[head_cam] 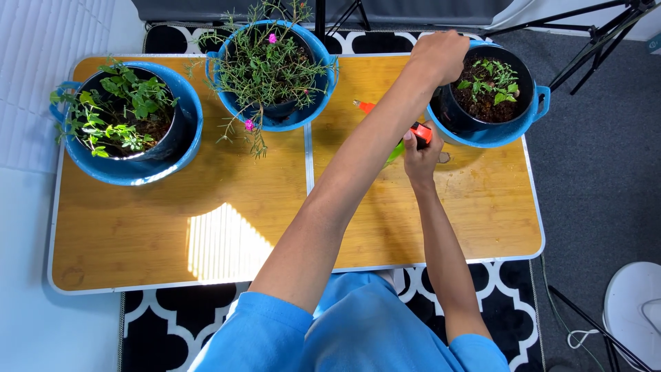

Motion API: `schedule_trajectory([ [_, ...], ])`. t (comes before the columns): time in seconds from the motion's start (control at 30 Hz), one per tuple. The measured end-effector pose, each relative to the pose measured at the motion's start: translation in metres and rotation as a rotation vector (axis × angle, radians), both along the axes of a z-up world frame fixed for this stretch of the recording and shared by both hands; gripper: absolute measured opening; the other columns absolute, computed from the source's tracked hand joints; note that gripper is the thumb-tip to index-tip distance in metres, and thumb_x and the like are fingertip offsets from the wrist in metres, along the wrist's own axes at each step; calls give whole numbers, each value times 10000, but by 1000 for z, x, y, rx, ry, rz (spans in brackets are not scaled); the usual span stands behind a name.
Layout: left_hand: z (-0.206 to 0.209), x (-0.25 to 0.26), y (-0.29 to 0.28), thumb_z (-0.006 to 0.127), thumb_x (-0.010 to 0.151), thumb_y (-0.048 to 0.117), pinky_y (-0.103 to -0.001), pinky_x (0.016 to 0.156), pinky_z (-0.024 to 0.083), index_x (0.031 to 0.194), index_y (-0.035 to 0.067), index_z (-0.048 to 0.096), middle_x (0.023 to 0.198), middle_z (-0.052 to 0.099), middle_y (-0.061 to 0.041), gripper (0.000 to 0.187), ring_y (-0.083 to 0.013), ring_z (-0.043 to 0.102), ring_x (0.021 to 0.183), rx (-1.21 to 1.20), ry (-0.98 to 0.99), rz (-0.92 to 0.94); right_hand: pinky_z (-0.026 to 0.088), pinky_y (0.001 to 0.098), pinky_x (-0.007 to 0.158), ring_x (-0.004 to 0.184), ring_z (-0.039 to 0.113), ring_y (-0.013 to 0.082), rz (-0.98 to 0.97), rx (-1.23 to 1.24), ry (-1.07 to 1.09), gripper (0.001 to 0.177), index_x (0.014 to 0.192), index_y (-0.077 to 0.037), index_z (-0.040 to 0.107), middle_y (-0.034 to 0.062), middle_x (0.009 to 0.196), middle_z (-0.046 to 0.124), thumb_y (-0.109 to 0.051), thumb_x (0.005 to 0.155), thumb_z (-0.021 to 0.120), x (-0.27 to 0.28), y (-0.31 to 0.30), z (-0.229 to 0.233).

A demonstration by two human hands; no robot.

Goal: The recorder is assembling a manual pressure garden sprayer by attaching the wand and nozzle components.

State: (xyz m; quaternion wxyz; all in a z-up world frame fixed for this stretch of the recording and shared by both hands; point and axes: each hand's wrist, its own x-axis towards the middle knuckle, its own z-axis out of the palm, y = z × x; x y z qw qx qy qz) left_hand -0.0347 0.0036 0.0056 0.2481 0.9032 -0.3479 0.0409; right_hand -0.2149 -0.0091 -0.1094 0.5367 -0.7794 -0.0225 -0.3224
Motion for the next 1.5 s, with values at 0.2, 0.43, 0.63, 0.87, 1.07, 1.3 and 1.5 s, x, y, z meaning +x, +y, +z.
schedule_trajectory([
  [0.2,-21,-2,1,655,798,110,-437,777,581,917,95,764,995,749,-126,162,-324,728,944,51,62,-51,346,290,563,634,408,92,-15,-14,-3,579,832,-51,422,-9,663,440,-528,1005,702,0,0,0],
  [0.43,-29,-9,6,653,821,159,-446,825,568,943,97,757,1027,740,-138,172,-327,716,985,57,152,-55,351,295,575,654,392,98,-27,-20,-21,558,836,-41,418,4,678,433,-475,1020,716,-1,3,6],
  [0.63,-38,-2,5,659,813,160,-449,826,567,924,84,754,1029,735,-147,165,-345,711,984,22,126,-55,354,318,575,642,394,128,-46,-64,-16,514,835,-29,427,31,667,426,-399,1022,731,1,3,6],
  [0.87,-20,-21,10,686,776,170,-466,746,575,830,72,758,935,743,-153,133,-354,726,889,-25,-82,-75,372,332,581,620,430,140,-15,-97,6,483,856,-23,451,33,658,473,-367,1032,741,-2,4,11],
  [1.07,-4,-36,23,675,724,79,-446,732,586,852,110,764,918,751,-119,159,-329,732,890,96,-30,-45,365,332,611,697,411,141,-60,-81,-18,537,912,-13,470,35,733,458,-479,1042,704,2,-5,5],
  [1.3,23,-33,33,695,707,117,-452,722,575,913,59,735,999,736,-168,217,-358,716,888,33,58,-107,391,332,613,681,422,142,-37,-51,17,585,873,-16,465,26,712,487,-525,1011,717,2,6,14],
  [1.5,-5,-5,-18,644,861,230,-433,547,597,899,67,757,740,735,-167,202,-294,755,653,-49,-62,-84,402,334,626,692,435,148,-50,-81,8,613,873,-14,461,32,732,473,-553,1015,716,1,8,16],
])
